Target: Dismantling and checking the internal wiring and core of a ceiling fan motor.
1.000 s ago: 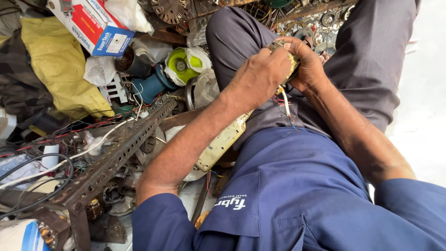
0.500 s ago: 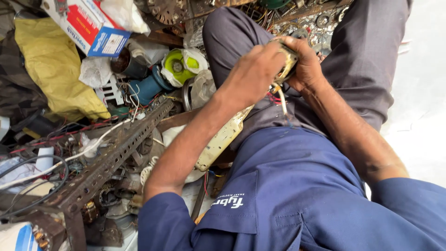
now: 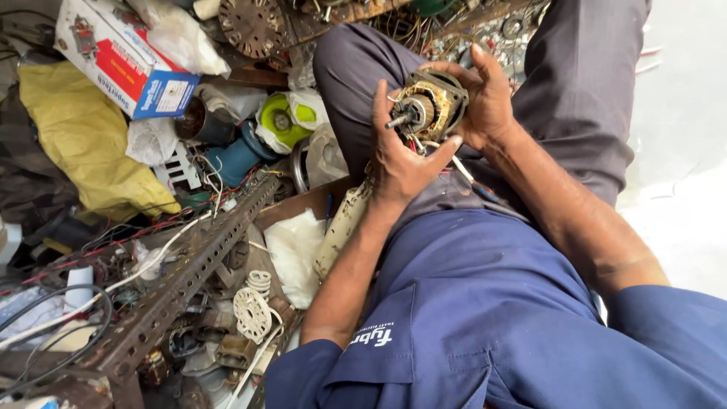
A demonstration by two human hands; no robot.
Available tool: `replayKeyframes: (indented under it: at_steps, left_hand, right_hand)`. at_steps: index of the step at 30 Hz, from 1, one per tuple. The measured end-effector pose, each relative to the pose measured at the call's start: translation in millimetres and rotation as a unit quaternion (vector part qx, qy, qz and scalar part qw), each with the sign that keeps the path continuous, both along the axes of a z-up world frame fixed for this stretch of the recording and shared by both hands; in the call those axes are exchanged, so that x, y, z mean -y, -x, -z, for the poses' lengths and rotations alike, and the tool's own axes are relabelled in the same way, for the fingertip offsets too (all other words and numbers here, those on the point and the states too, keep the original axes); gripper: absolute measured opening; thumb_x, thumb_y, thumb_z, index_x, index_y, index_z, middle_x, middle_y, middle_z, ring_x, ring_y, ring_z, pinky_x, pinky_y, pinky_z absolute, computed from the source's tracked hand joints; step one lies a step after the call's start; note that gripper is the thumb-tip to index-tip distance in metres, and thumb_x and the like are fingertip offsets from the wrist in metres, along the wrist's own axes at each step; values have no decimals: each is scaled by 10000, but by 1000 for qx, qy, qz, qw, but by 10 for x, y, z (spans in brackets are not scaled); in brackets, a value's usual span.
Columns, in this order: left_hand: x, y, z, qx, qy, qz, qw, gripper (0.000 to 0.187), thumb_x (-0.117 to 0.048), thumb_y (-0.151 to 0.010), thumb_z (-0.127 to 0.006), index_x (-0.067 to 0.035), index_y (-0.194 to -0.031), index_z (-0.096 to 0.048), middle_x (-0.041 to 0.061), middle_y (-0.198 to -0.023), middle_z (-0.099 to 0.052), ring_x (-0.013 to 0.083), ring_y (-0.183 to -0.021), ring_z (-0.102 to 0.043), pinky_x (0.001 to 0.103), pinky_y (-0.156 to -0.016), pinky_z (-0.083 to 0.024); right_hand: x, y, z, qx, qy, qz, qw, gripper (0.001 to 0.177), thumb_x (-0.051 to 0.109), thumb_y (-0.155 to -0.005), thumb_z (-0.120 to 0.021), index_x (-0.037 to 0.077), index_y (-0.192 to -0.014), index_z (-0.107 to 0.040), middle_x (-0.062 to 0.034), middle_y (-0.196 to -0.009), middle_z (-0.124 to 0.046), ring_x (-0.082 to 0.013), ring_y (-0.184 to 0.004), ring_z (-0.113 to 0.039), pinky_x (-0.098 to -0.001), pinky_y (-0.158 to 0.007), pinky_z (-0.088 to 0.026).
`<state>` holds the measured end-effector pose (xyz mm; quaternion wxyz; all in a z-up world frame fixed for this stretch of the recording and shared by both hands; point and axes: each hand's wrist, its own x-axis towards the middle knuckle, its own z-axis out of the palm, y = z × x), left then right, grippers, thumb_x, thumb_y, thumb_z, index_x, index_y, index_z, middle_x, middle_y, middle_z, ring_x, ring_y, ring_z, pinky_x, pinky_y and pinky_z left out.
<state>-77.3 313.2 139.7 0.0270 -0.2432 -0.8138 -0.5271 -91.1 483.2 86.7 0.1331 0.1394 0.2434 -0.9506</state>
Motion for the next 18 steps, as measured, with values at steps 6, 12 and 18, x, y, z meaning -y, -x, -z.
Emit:
replayKeyframes:
  at_steps: [6, 12, 18]
  left_hand:
    - [-87, -2, 5, 47, -45, -17, 998, 1099, -112, -845, -864, 11, -1612, -87, 210, -1417, -535, 302, -1231, -640, 354, -1079, -562]
    - [-93, 65, -13, 5, 2, -33, 999, 1064, -124, -787, -889, 19, -1551, -163, 215, -1327, -586, 318, -1221, -653, 395, -1111, -530]
    - [19, 12, -104, -20, 66, -8, 998, 1092, -251, -838, -897, 28, -1591, -157, 269, -1454, -497, 372, -1361, -562, 437, -1188, -497]
  right_hand:
    - [-20, -11, 93, 6, 8, 9, 1000, 765, 623, -948, -566, -45, -1316, -626, -215, -1250, -681, -312, -1138, -685, -450, -1051, -581]
    - [-5, -4, 11, -16, 11, 4, 1000, 728, 589, -961, -570, -39, -1326, -625, -223, -1269, -681, -314, -1168, -685, -451, -1090, -567]
    - [-14, -37, -16, -23, 2, -7, 1000, 673, 560, -974, -569, -18, -1315, -627, -214, -1285, -678, -311, -1174, -688, -453, -1095, -564]
